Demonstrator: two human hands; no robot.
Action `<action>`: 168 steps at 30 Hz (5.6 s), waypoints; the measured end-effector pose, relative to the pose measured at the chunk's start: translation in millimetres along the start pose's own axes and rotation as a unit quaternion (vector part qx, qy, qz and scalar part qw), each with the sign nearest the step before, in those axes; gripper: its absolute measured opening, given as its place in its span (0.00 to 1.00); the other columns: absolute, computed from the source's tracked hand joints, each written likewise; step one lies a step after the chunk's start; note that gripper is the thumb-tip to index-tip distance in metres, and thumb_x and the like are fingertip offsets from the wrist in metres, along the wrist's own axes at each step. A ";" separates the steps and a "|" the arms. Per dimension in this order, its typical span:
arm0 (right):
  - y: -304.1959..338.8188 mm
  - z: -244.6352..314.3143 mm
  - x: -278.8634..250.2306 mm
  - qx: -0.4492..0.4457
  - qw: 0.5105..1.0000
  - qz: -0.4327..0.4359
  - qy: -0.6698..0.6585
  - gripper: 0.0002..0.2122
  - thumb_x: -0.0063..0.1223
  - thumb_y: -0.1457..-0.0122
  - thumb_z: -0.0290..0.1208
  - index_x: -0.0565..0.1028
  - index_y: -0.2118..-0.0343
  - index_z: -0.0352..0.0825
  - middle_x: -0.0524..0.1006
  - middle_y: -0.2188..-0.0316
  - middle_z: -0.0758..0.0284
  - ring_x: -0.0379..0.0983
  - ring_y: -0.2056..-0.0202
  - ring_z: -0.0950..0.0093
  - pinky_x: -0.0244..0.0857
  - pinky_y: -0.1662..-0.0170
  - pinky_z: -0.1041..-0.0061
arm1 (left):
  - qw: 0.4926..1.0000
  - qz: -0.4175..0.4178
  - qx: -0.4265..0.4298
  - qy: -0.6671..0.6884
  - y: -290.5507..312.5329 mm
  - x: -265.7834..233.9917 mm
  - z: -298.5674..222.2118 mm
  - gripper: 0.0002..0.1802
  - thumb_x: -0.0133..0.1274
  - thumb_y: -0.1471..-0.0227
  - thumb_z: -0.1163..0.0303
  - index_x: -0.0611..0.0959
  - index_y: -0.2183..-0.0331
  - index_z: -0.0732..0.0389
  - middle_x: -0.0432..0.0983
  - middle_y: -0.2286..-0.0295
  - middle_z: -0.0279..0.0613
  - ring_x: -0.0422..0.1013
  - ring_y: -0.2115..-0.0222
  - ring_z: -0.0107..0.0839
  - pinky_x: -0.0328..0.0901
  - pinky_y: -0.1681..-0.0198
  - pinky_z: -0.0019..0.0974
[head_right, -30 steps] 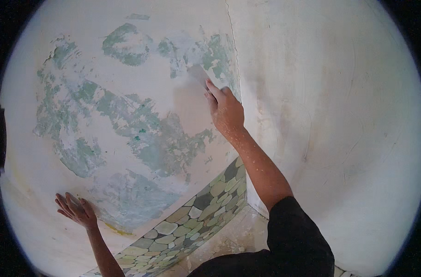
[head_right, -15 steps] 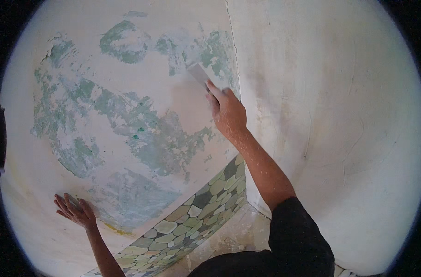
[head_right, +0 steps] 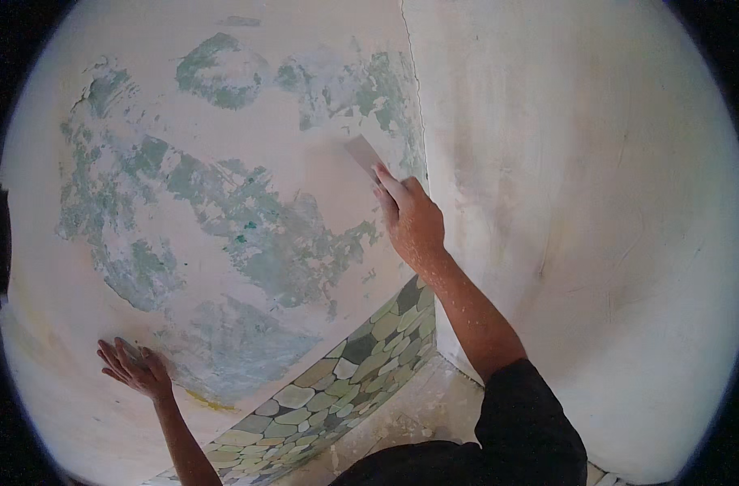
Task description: Scrape paint or wallpaper residue from a wall using a putty knife.
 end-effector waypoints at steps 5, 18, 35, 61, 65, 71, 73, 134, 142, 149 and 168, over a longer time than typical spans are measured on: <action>-2.9 -15.6 16.1 0.020 1.000 0.023 -0.003 0.18 0.51 0.39 0.31 0.71 0.45 0.44 0.70 0.74 0.62 0.69 0.73 0.67 0.64 0.68 0.70 | 1.000 -0.001 0.005 0.012 -1.7 2.8 -6.4 0.28 0.43 0.41 0.53 0.68 0.44 0.60 0.53 0.39 0.53 0.46 0.37 0.53 0.33 0.37 0.61; -10.0 -13.1 14.0 0.012 1.000 0.012 0.015 0.17 0.52 0.40 0.35 0.73 0.47 0.46 0.70 0.73 0.63 0.71 0.74 0.63 0.65 0.70 0.67 | 1.000 -0.004 0.006 0.010 -1.2 1.3 -5.0 0.28 0.43 0.40 0.54 0.68 0.44 0.60 0.53 0.39 0.55 0.47 0.37 0.53 0.33 0.37 0.61; -23.6 11.4 7.6 -0.023 1.000 -0.010 -0.001 0.17 0.52 0.40 0.32 0.73 0.47 0.43 0.70 0.75 0.62 0.69 0.74 0.66 0.64 0.69 0.70 | 1.000 -0.011 0.011 0.006 -0.1 4.1 -6.0 0.28 0.43 0.40 0.54 0.68 0.44 0.59 0.52 0.38 0.54 0.46 0.37 0.52 0.34 0.37 0.62; -33.9 -1.2 5.4 -0.012 1.000 -0.016 0.010 0.17 0.52 0.39 0.33 0.73 0.46 0.43 0.70 0.75 0.62 0.70 0.73 0.65 0.64 0.67 0.70 | 1.000 0.000 -0.002 0.004 -0.3 4.9 -3.9 0.28 0.43 0.41 0.54 0.68 0.44 0.59 0.52 0.38 0.54 0.46 0.37 0.53 0.33 0.37 0.62; -14.4 -9.7 5.8 0.009 0.999 0.027 0.014 0.17 0.51 0.39 0.35 0.72 0.47 0.44 0.70 0.72 0.62 0.71 0.72 0.63 0.65 0.67 0.66 | 1.000 -0.002 0.001 -0.003 1.6 1.5 0.0 0.28 0.43 0.41 0.54 0.68 0.44 0.59 0.52 0.38 0.53 0.46 0.37 0.53 0.33 0.37 0.62; -17.0 -8.8 18.1 -0.005 1.000 0.030 0.000 0.17 0.52 0.39 0.32 0.72 0.46 0.42 0.70 0.75 0.62 0.69 0.73 0.66 0.63 0.68 0.71 | 1.000 0.002 0.001 0.011 0.2 4.9 -5.2 0.29 0.43 0.41 0.54 0.68 0.43 0.59 0.52 0.38 0.54 0.46 0.37 0.53 0.32 0.37 0.62; -15.2 -9.3 13.8 0.002 1.000 0.025 0.000 0.18 0.52 0.40 0.31 0.72 0.46 0.42 0.70 0.75 0.62 0.69 0.74 0.67 0.63 0.68 0.71 | 1.000 -0.003 0.004 0.009 -1.5 3.3 -5.6 0.29 0.43 0.41 0.53 0.68 0.43 0.59 0.52 0.38 0.54 0.46 0.37 0.53 0.33 0.37 0.62; -0.5 -29.3 11.5 0.055 0.998 0.032 0.005 0.16 0.50 0.39 0.34 0.73 0.47 0.42 0.71 0.72 0.61 0.71 0.71 0.62 0.65 0.67 0.67 | 1.000 -0.004 0.005 0.012 0.6 -0.2 -2.9 0.29 0.44 0.42 0.54 0.68 0.43 0.58 0.53 0.39 0.54 0.46 0.37 0.53 0.33 0.37 0.62; -24.9 -19.5 4.6 0.007 1.000 -0.014 -0.023 0.16 0.51 0.39 0.32 0.73 0.48 0.39 0.68 0.78 0.59 0.66 0.75 0.66 0.61 0.70 0.70 | 1.000 -0.002 -0.004 0.000 4.0 4.6 1.7 0.28 0.43 0.41 0.54 0.68 0.44 0.58 0.53 0.39 0.54 0.46 0.37 0.52 0.33 0.37 0.62; -12.0 -32.6 5.1 0.019 1.000 0.014 -0.012 0.16 0.51 0.39 0.31 0.73 0.47 0.40 0.68 0.78 0.59 0.67 0.75 0.66 0.62 0.69 0.69 | 1.000 -0.002 0.003 0.012 2.0 4.8 -3.2 0.28 0.43 0.41 0.54 0.69 0.44 0.58 0.53 0.39 0.54 0.46 0.36 0.52 0.32 0.37 0.62; -13.5 -38.1 11.1 0.031 0.996 -0.006 -0.078 0.16 0.49 0.38 0.37 0.72 0.49 0.36 0.75 0.72 0.58 0.72 0.70 0.58 0.65 0.64 0.64 | 1.000 -0.004 -0.007 0.009 0.8 1.6 -2.3 0.28 0.43 0.41 0.53 0.69 0.44 0.58 0.53 0.39 0.54 0.46 0.37 0.53 0.33 0.37 0.62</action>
Point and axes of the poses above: each hand's wrist, its own y-axis away from the middle knuckle, its own x-axis out of the palm, z = x × y, the point moved 10 cm from there along -y, towards the middle knuckle
